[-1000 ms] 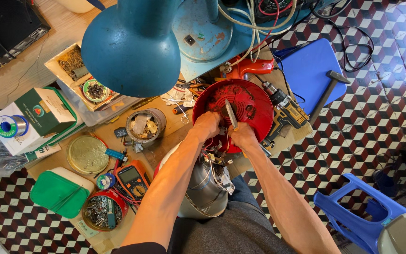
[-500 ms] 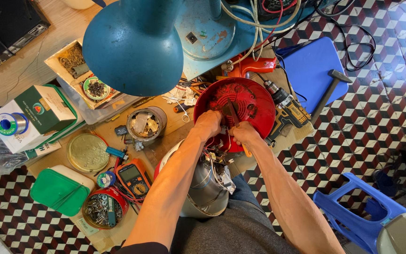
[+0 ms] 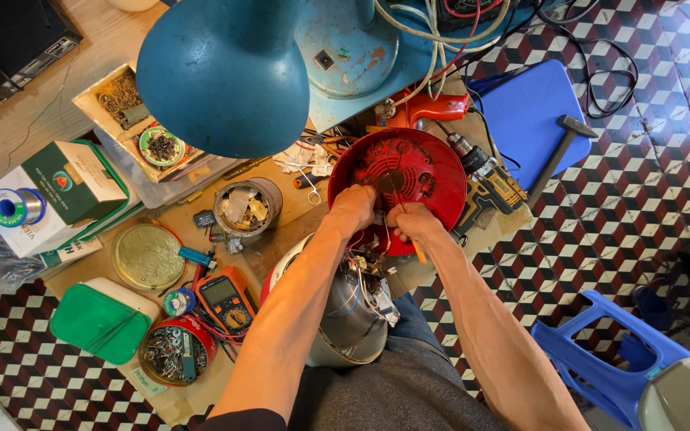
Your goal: The person disassembles a red and white appliance, likely a rice cooker, by removing the red base cover with a screwdriver. They then use a multimeter to test the internal wiring and components.
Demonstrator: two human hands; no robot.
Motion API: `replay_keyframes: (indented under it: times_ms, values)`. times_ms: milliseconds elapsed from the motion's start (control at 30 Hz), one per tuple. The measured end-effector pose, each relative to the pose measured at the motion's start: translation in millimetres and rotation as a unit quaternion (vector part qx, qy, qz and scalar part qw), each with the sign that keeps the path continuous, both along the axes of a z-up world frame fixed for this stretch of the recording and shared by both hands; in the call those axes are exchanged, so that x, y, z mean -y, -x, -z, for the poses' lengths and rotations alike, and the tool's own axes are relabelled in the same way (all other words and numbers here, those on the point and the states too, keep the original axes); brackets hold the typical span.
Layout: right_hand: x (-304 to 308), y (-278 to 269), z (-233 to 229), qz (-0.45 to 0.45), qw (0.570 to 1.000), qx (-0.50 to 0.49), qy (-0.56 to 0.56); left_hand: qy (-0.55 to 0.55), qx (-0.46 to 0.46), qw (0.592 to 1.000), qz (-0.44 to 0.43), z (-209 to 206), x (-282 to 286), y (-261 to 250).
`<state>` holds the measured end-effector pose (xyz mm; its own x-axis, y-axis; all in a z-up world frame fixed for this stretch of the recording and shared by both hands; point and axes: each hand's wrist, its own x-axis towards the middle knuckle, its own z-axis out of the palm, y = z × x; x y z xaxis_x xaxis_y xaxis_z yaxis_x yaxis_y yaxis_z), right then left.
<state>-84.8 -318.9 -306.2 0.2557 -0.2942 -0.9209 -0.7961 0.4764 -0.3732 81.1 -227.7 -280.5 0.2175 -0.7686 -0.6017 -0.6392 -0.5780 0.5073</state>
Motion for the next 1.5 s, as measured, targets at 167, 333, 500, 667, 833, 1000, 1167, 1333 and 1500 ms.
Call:
replay_keyframes:
  times_ms: [167, 333, 500, 667, 833, 1000, 1167, 1333, 1500]
  values:
    - [-4.0, -6.8, -23.3, -0.055, 0.998, 0.003, 0.026, -0.005, -0.007, 1.0, 0.008, -11.0, 1.2, -2.2]
    - [-11.5, -16.3, -50.4, -0.057, 0.996, -0.006, 0.072, -0.025, -0.011, 0.999, 0.021, -14.8, 4.6, -3.8]
    - [-31.5, -11.0, -34.9, -0.163, 0.918, 0.033, 0.36, 0.0, 0.005, 1.0, 0.015, -5.3, 0.4, 1.0]
    - [-29.8, -11.9, -36.0, -0.146, 0.945, -0.047, 0.29, 0.029, 0.005, 0.999, 0.015, 3.0, -3.4, 0.9]
    - [-26.0, -20.4, -56.7, -0.145, 0.953, -0.046, 0.263, 0.037, -0.003, 0.999, 0.032, -4.1, -4.5, -2.7]
    - [-26.1, -24.0, -75.4, -0.1, 0.974, -0.035, 0.202, 0.017, -0.005, 0.999, 0.029, -9.4, -3.4, -4.0]
    - [-26.4, -21.2, -75.8, -0.116, 0.962, 0.003, 0.245, 0.023, 0.001, 0.999, 0.033, -14.2, -3.8, -4.2]
    - [-26.6, -28.3, -99.4, -0.073, 0.978, -0.007, 0.195, -0.005, -0.009, 0.999, 0.049, -16.1, -0.5, -6.4]
    - [-25.6, -32.6, -110.0, -0.055, 0.982, 0.02, 0.181, 0.012, -0.024, 0.999, 0.036, -18.6, 0.3, -8.5]
